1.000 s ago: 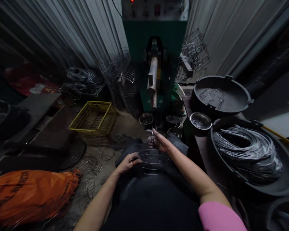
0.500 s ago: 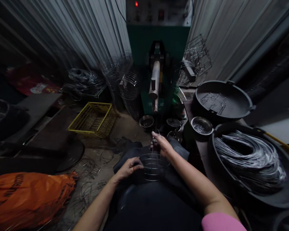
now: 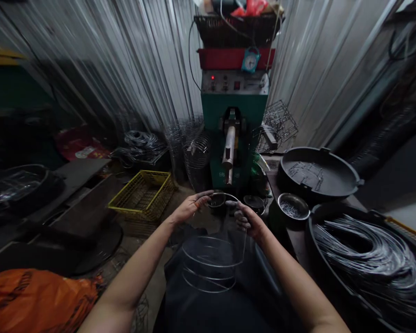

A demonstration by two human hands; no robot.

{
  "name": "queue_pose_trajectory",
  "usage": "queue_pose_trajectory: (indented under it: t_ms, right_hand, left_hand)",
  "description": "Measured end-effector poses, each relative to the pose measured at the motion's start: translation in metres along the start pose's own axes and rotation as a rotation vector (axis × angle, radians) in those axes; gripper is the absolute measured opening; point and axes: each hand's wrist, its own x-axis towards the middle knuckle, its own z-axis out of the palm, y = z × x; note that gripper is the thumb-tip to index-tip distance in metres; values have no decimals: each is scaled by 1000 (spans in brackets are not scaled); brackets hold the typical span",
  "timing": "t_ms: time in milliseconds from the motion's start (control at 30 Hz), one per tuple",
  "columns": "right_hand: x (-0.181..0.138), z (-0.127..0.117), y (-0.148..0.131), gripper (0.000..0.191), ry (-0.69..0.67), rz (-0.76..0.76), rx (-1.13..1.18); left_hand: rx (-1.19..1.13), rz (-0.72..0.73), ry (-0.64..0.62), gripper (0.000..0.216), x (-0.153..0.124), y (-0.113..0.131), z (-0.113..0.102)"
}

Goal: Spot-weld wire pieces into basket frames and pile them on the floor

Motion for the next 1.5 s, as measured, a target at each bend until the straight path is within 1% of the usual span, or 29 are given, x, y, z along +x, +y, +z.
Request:
queue_pose_trajectory:
  t_ms: [67, 167, 233, 267, 333, 433, 600, 733, 867, 933, 967, 1067, 1133, 1300, 1500]
  right_hand:
    - [3, -9, 4, 44, 85, 36, 28]
    - [8, -19, 12, 43, 337, 24, 1]
    - [12, -24, 18, 45, 474, 7, -72]
    - [15, -27, 20, 46, 515, -2, -131]
    - [19, -31, 25, 46, 540, -26, -288]
    - [25, -34, 32, 46, 507, -84, -531]
    - [30, -30, 38, 41, 491, -223, -809]
    - [28, -26, 44, 34, 457, -328, -1010]
    - [27, -24, 49, 30, 397, -365, -1276]
    - [27, -21, 50, 29, 371, -325, -1446]
    - [27, -19, 49, 30, 359, -276, -1543]
    - [28, -12, 47, 43, 327, -89, -1843]
    - [29, -8, 46, 48, 313, -9, -1992]
    - [32, -4, 47, 49, 284, 56, -2166]
    - [36, 0, 46, 45, 219, 64, -2244]
  left_hand:
    - [-50, -111, -21, 48, 7, -7, 9]
    - [-62, -222, 15, 47, 5, -18, 22]
    - [-51, -267, 16, 46, 1, -24, 26]
    - [-47, -284, 11, 46, -1, -26, 27]
    - [-50, -308, 2, 47, -4, -30, 28]
    - [-97, -347, 0, 48, -9, -34, 26]
    - [-188, -372, -4, 47, -18, -41, 23]
    - [-227, -374, -47, 49, -23, -47, 20]
    - [-220, -368, -108, 49, -25, -53, 17]
    - [-225, -365, -115, 49, -26, -56, 16]
    - [-230, -368, -116, 49, -26, -57, 15]
    - [-227, -377, -136, 49, -26, -61, 14]
    - [-213, -374, -142, 48, -26, -63, 13]
    - [-186, -369, -162, 50, -25, -64, 13]
    - [-60, -360, -158, 47, -21, -57, 12]
